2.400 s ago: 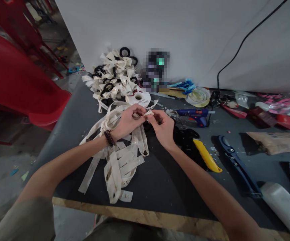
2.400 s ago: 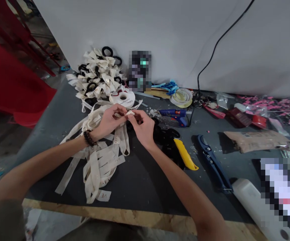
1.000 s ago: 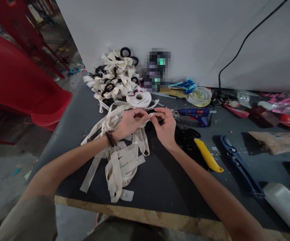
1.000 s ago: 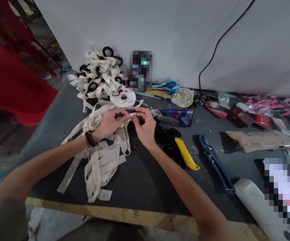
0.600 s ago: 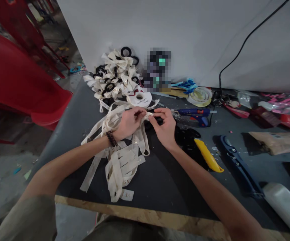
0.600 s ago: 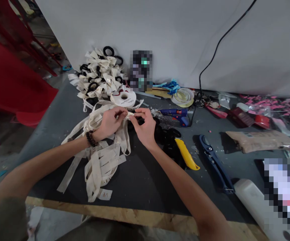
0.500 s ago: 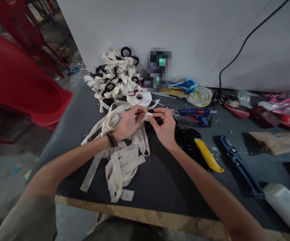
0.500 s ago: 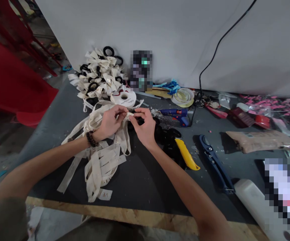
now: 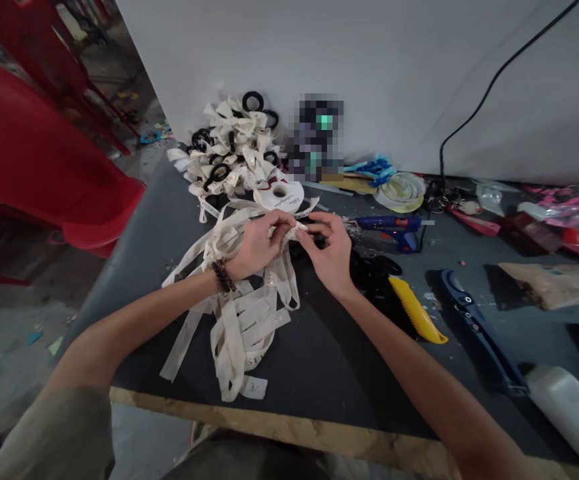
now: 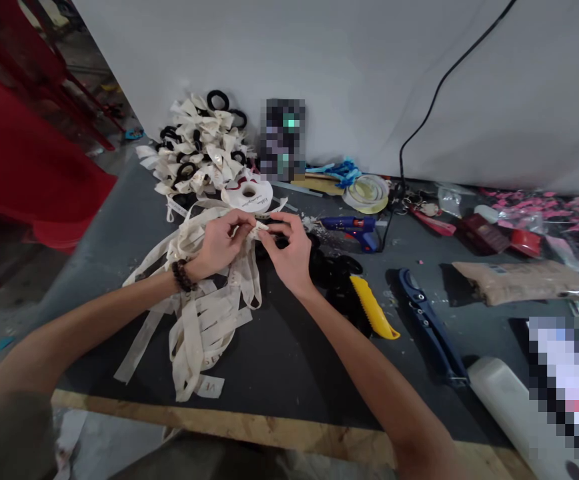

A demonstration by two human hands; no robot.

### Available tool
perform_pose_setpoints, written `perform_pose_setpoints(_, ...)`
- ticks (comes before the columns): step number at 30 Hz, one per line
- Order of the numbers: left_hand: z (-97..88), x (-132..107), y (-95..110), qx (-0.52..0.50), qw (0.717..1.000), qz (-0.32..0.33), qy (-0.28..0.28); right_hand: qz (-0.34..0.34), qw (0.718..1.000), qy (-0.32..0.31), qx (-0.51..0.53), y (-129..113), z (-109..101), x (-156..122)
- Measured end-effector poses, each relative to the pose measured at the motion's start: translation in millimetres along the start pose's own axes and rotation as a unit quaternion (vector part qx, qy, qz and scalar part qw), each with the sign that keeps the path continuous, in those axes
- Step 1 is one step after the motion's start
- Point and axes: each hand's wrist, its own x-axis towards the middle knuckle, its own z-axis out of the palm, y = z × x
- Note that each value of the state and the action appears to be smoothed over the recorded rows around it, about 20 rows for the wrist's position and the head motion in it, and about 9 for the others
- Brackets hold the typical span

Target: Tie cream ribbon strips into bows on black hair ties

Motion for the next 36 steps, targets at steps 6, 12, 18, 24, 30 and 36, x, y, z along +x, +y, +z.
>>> perform_pose_setpoints(6, -0.4, 2.8, 11.9, -0.015, 0.998, -0.055, -0.025, -0.005, 1.0, 0.027, -0.011, 2.4, -0.2, 0.3)
perform_pose_setpoints(12, -1.1, 4.3, 17.4, -0.066, 0.993, -0.09, -0.046, -0.022, 0.999, 0.03, -0.033, 2.3, 0.6, -1.3)
perform_pose_setpoints(18, 1.1, 4.2, 8.5, -0.118, 0.983, -0.137, -0.031, -0.024, 0.999, 0.028, -0.033, 4.1, 1.7, -1.8)
perform_pose_setpoints(24, 0.7, 5.5, 6.9, -0.148, 0.981, -0.122, -0.015, -0.014, 1.0, 0.019, -0.018, 1.5, 1.2, -2.7)
perform_pose_setpoints(30, 0.3, 6.3, 7.3, -0.173, 0.978, -0.118, -0.022, -0.013, 1.0, 0.015, -0.016, -3.3, 1.5, -1.3)
perform_pose_setpoints(36, 2.3, 5.6, 5.3, -0.181, 0.974, -0.132, -0.027, 0.007, 1.0, 0.017, -0.003, -2.2, -0.5, -0.1)
